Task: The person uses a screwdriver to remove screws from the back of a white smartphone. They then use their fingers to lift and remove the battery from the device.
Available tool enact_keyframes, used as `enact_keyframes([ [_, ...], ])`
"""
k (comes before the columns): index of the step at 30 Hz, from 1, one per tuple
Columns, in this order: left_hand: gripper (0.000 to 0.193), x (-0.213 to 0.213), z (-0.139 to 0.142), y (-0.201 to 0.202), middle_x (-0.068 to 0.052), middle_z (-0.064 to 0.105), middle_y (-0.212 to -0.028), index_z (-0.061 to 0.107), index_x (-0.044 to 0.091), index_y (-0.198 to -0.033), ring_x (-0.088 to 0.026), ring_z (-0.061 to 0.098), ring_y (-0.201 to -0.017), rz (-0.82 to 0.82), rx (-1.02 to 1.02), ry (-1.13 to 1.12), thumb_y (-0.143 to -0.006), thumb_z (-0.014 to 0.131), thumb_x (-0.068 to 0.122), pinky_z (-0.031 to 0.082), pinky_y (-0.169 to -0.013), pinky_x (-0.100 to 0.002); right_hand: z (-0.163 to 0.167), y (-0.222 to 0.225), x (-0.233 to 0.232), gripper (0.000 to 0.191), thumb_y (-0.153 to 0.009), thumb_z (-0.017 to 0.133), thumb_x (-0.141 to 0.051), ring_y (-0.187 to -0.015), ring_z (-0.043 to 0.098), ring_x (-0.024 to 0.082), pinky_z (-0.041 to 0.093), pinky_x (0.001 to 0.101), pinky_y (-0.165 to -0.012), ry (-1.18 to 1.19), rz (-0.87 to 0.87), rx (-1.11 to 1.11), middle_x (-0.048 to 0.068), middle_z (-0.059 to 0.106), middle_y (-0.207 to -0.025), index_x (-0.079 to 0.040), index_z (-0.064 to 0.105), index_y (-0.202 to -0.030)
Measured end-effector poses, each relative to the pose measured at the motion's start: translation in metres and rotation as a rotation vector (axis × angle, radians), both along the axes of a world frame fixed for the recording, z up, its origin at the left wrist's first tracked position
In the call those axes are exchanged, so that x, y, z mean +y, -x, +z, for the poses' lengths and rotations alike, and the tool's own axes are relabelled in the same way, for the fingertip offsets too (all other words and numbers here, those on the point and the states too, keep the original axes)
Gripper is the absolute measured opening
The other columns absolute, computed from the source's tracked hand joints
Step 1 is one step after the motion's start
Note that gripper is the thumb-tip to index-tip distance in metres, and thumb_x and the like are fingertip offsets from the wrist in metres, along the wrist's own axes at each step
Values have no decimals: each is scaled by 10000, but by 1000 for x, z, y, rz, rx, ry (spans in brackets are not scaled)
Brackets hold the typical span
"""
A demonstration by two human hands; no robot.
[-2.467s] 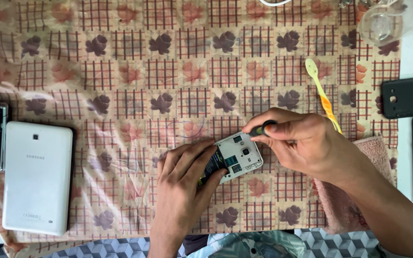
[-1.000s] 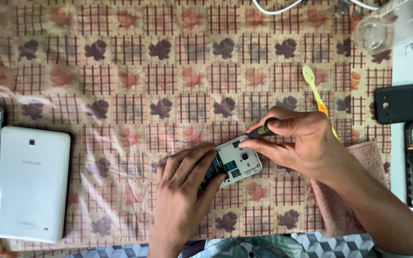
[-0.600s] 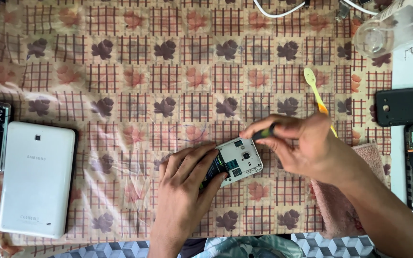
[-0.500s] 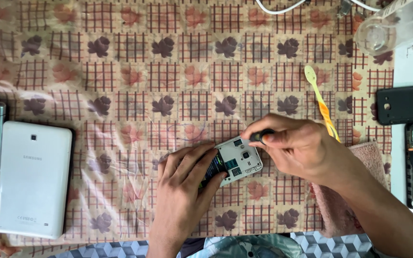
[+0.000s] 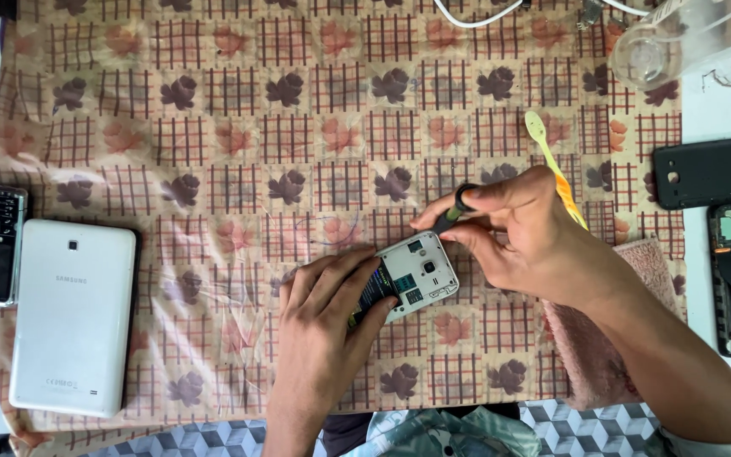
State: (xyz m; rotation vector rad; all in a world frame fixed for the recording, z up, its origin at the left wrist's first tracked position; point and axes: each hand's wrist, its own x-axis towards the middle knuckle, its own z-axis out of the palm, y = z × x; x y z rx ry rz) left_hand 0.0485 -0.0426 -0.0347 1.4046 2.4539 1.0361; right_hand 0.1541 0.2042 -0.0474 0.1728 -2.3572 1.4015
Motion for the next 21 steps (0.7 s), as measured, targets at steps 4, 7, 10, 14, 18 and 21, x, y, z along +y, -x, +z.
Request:
enact_keyframes([
  [4,425,2,0,0,-18,695,-1285,725,73,-1189,-224,607,-1192,-9,22,3,-829,813,281,452,-970,-398,2,-4,1,278,-930,759,28,-680,699,86,607,174,-498,-152,48,48,126,718,-922,-71,565,-1102],
  [7,442,2,2,0,-20,697,-1286,725,65,-1201,-224,610,-1184,-2,-8,-1,-824,812,278,458,-953,-393,3,-6,-5,246,-878,856,-147,-621,668,89,558,170,-449,-296,-144,-173,82,730,-857,-130,620,-946],
  [10,437,1,-1,-1,-17,701,-1280,729,71,-1192,-227,610,-1183,3,-9,15,-820,813,284,462,-955,-395,3,-2,-7,300,-996,742,-96,-750,748,92,631,149,-542,-38,-16,-76,129,738,-1008,117,561,-1105],
  [14,429,0,-3,-1,-22,694,-1284,723,69,-1187,-230,607,-1195,-8,14,13,-827,813,283,457,-975,-404,12,-8,-14,133,-958,770,-132,-573,706,80,561,170,-416,-185,-149,-303,111,758,-855,-26,696,-988],
  [18,433,4,1,1,-22,693,-1285,721,66,-1195,-232,608,-1197,-11,12,-4,-827,812,276,459,-969,-404,18,-7,-17,285,-894,838,-178,-602,689,131,582,184,-462,-372,-209,-160,164,717,-886,10,643,-985],
  [21,430,2,1,-1,-22,696,-1282,725,67,-1192,-234,609,-1194,-6,10,1,-823,813,272,460,-963,-407,17,0,-11,263,-1077,654,-111,-873,722,121,662,146,-684,-65,0,22,168,661,-1152,-10,445,-1199],
])
